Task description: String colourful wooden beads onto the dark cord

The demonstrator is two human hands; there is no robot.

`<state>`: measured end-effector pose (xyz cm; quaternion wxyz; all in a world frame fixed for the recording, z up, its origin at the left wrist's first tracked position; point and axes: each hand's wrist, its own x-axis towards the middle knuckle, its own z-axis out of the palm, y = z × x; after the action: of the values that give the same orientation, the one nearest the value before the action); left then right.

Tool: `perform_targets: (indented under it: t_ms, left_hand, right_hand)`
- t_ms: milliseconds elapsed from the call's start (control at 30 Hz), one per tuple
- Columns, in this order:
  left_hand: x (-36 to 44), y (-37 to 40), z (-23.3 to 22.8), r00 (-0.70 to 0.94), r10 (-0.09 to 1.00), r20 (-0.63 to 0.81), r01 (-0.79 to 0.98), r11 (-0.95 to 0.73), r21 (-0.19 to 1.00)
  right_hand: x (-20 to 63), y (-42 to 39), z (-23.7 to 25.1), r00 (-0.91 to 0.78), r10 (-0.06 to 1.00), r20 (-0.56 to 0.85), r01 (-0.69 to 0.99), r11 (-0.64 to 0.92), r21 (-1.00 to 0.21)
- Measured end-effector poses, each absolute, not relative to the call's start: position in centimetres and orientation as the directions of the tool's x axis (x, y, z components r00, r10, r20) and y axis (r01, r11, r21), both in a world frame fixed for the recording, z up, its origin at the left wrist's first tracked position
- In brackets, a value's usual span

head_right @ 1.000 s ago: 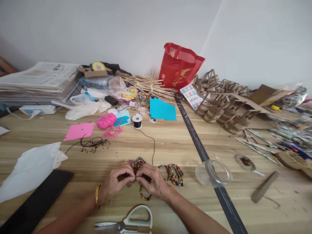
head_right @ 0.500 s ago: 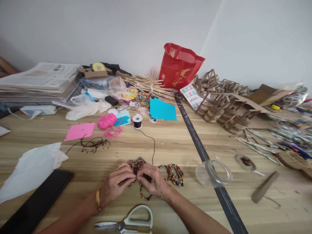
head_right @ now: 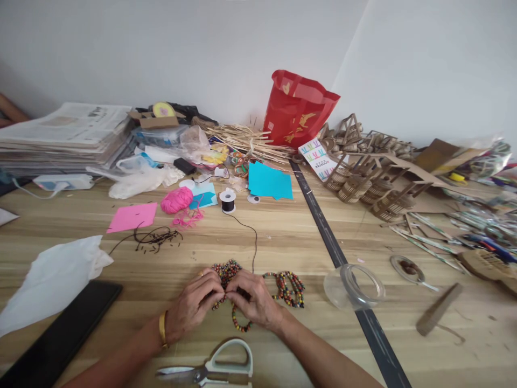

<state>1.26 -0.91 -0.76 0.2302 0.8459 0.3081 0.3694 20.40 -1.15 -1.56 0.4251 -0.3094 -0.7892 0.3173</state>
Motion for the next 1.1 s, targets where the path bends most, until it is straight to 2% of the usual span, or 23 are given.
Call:
perform_targets:
  t_ms: [267,567,867,1100]
  left_hand:
    - [1.28,-1.22,-0.43,0.558,0.702,0.443,0.365,-0.687,0.628]
    - [1.22,-0.9,0.12,0.507,0.805,0.306,0.324,-0.508,0.798]
    - [1.36,-0.59,-0.72,0.52,0.724,0.453,0.27,-0.643,0.717]
    - [1.19,-0.72,-0.42,0.554,0.727,0.407,0.28,-0.623,0.731]
  right_hand:
    - [20.56,-1.16,-1.64,-0.476,0.732,0.488,0.217,0.635,-0.741]
    - [20.58,-1.26,-1.29,-0.467,0.735,0.492,0.232,0.639,-0.733]
    - [20.64,-1.27,-1.5,-0.466,0.736,0.492,0.23,0.637,-0.735]
    - [20.65,-1.23,-1.95,-0.47,0.728,0.499,0.236,0.649,-0.724]
